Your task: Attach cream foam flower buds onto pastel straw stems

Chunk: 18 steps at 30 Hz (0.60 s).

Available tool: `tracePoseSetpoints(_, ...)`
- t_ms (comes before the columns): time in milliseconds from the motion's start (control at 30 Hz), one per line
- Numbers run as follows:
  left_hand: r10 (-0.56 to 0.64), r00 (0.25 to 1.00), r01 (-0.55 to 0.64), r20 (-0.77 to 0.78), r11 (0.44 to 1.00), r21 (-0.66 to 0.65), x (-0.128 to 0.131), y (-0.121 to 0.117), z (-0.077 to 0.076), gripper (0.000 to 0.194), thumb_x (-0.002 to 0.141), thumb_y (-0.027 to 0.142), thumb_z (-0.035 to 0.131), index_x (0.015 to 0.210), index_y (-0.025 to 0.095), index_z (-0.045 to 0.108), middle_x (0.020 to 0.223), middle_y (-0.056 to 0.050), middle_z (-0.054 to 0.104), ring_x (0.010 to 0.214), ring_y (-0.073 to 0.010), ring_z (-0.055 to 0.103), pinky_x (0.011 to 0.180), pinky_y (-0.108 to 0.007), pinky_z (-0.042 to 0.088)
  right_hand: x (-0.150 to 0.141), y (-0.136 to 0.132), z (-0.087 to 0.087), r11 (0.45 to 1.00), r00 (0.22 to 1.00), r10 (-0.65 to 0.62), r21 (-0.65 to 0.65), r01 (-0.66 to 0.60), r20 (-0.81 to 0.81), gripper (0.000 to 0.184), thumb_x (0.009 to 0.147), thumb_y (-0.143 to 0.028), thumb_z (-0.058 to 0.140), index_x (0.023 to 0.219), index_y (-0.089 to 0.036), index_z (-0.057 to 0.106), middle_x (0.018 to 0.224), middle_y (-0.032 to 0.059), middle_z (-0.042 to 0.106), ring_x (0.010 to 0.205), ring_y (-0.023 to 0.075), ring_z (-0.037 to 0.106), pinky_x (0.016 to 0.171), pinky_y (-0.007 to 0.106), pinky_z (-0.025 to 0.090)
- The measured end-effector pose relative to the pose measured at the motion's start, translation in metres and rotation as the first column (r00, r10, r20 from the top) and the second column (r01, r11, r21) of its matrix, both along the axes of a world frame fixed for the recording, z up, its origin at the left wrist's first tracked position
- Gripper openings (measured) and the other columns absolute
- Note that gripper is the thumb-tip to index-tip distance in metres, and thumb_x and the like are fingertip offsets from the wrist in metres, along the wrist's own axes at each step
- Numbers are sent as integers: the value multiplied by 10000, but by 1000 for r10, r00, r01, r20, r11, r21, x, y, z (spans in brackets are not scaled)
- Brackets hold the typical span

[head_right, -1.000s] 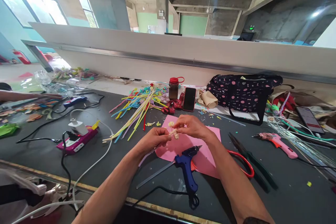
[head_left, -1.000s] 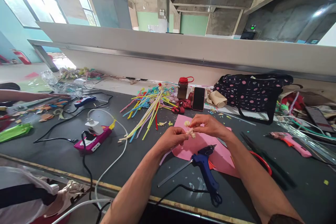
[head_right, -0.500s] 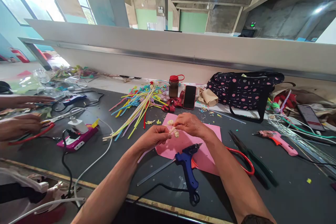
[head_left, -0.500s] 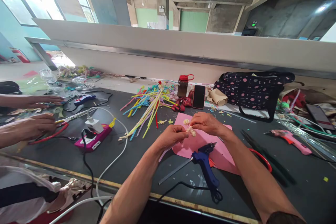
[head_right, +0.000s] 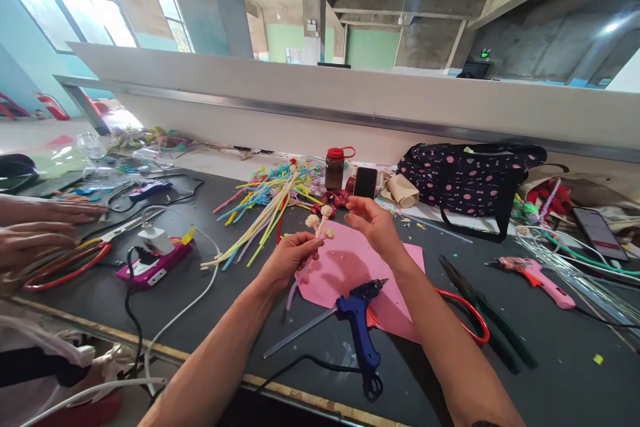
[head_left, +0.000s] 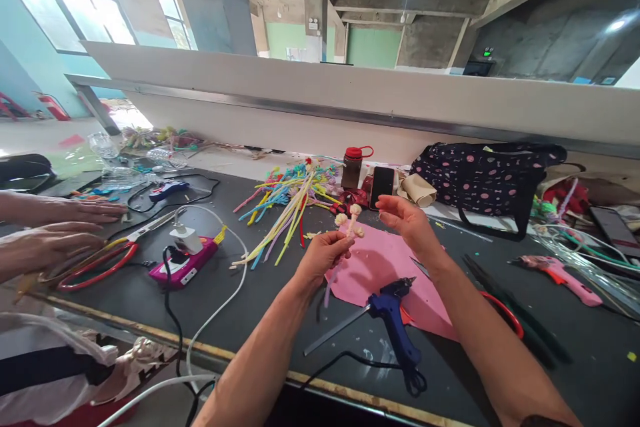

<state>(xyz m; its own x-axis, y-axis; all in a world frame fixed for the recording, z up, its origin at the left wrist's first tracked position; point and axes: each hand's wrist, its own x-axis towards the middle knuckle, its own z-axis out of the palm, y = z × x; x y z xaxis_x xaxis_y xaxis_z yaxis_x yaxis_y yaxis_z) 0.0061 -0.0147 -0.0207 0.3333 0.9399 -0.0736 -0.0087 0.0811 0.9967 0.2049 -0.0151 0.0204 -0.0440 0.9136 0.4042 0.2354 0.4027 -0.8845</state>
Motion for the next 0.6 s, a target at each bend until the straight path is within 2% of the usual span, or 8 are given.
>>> tracePoseSetpoints(67, 39, 999, -39, 38, 999, 12, -1, 1, -1, 367, 636, 498, 641, 681, 144, 558, 534, 26, 539, 385, -36, 321, 386, -193, 194, -4, 2, -7, 988, 992, -1, -154, -18, -123, 338, 730, -376, 620, 1022, -209, 602, 967, 62, 642, 848, 187, 567, 700, 303, 412)
tracePoseSetpoints(133, 70, 995, -71, 71, 997, 18, -1, 2, -2, 368, 626, 497, 650, 683, 144, 562, 524, 30, 535, 390, -37, 324, 391, -193, 192, -10, 5, -14, 953, 981, 40, -287, -94, -187, 328, 703, -385, 641, 968, -193, 621, 897, 60, 651, 755, 169, 566, 627, 278, 397)
tracePoseSetpoints(200, 78, 994, -81, 81, 996, 28, -1, 2, -2, 362, 624, 492, 653, 684, 146, 565, 516, 32, 533, 393, -39, 330, 396, -195, 189, -17, 6, -21, 917, 966, 111, -350, -190, -234, 331, 681, -379, 662, 952, -193, 633, 874, 55, 649, 734, 161, 562, 593, 261, 383)
tracePoseSetpoints(267, 67, 996, -70, 64, 996, 52, -1, 1, -2, 355, 633, 489, 647, 678, 146, 567, 515, 30, 532, 399, -43, 341, 399, -197, 192, -24, 6, -26, 900, 952, 158, -359, -248, -263, 329, 667, -368, 679, 949, -203, 640, 881, 43, 645, 743, 154, 557, 589, 251, 373)
tracePoseSetpoints(367, 12, 1000, -13, 15, 997, 80, 0, -2, 0, 340, 645, 473, 644, 675, 141, 577, 509, 31, 525, 404, -46, 347, 402, -199, 197, -32, 4, -30, 899, 944, 180, -344, -272, -276, 322, 649, -355, 701, 933, -211, 656, 882, 26, 647, 736, 140, 539, 617, 252, 370)
tracePoseSetpoints(467, -50, 999, 51, -7, 995, 81, 1, -4, 0, 325, 642, 446, 660, 699, 130, 605, 498, 32, 529, 397, -42, 341, 400, -196, 201, -35, 4, -33, 902, 923, 184, -315, -296, -339, 287, 639, -365, 713, 862, -188, 675, 749, 15, 636, 659, 126, 520, 634, 265, 374)
tracePoseSetpoints(600, -119, 987, 122, 108, 992, -23, 1, -2, -3, 388, 714, 499, 569, 720, 114, 615, 540, -13, 594, 383, -50, 385, 388, -194, 241, -34, 7, -34, 915, 900, 149, -288, -283, -409, 271, 600, -383, 739, 751, -166, 678, 609, -10, 565, 530, 90, 435, 561, 258, 346)
